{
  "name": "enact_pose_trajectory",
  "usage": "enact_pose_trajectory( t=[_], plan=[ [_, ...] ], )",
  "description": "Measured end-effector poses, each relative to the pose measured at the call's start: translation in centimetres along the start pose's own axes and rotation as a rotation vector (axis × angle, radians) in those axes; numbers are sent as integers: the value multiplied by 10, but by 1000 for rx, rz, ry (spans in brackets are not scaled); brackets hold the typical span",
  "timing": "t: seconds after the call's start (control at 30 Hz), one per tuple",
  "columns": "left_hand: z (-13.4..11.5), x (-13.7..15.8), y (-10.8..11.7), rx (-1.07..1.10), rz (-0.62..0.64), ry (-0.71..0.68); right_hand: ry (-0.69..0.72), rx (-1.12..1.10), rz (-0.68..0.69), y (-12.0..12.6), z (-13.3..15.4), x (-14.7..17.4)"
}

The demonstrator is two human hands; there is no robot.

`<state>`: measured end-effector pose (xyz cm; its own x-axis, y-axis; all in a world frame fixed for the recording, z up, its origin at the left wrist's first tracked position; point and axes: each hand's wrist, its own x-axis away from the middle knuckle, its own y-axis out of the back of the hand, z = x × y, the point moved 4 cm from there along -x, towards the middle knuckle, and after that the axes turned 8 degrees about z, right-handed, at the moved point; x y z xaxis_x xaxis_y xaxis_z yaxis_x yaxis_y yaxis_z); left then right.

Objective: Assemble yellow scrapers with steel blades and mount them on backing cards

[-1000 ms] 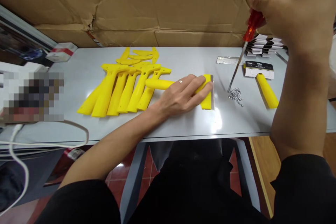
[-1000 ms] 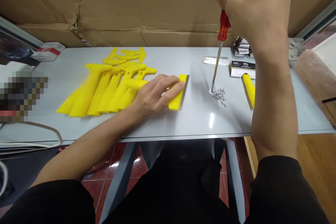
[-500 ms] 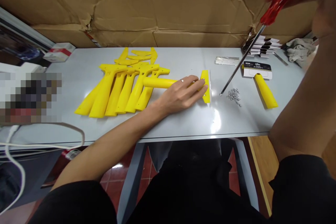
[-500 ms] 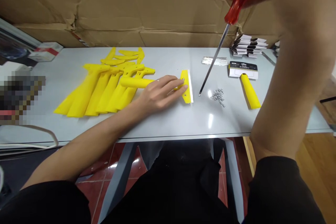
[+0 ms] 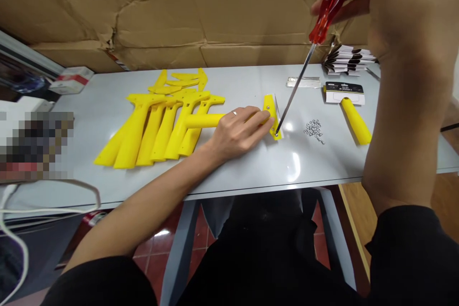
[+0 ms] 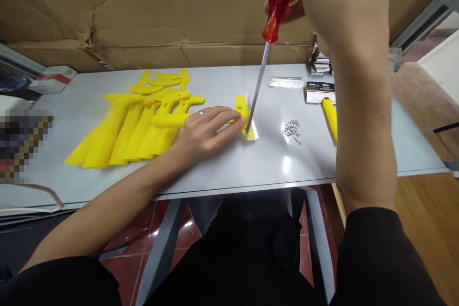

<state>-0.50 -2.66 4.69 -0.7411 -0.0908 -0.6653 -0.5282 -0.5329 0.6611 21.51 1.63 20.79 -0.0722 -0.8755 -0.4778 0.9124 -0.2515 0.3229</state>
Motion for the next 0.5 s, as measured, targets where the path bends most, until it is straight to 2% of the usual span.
enact_pose_trajectory(
  t=[0.1, 0.3, 0.5],
  plan=[
    [1, 1, 0, 23, 8, 18, 45, -14, 7, -1, -2, -2],
    [0, 0, 3, 22, 1, -7, 11, 10, -22, 7, -4, -6],
    [4, 5, 0, 115, 69, 66, 113, 6, 9, 4, -1, -3]
  ],
)
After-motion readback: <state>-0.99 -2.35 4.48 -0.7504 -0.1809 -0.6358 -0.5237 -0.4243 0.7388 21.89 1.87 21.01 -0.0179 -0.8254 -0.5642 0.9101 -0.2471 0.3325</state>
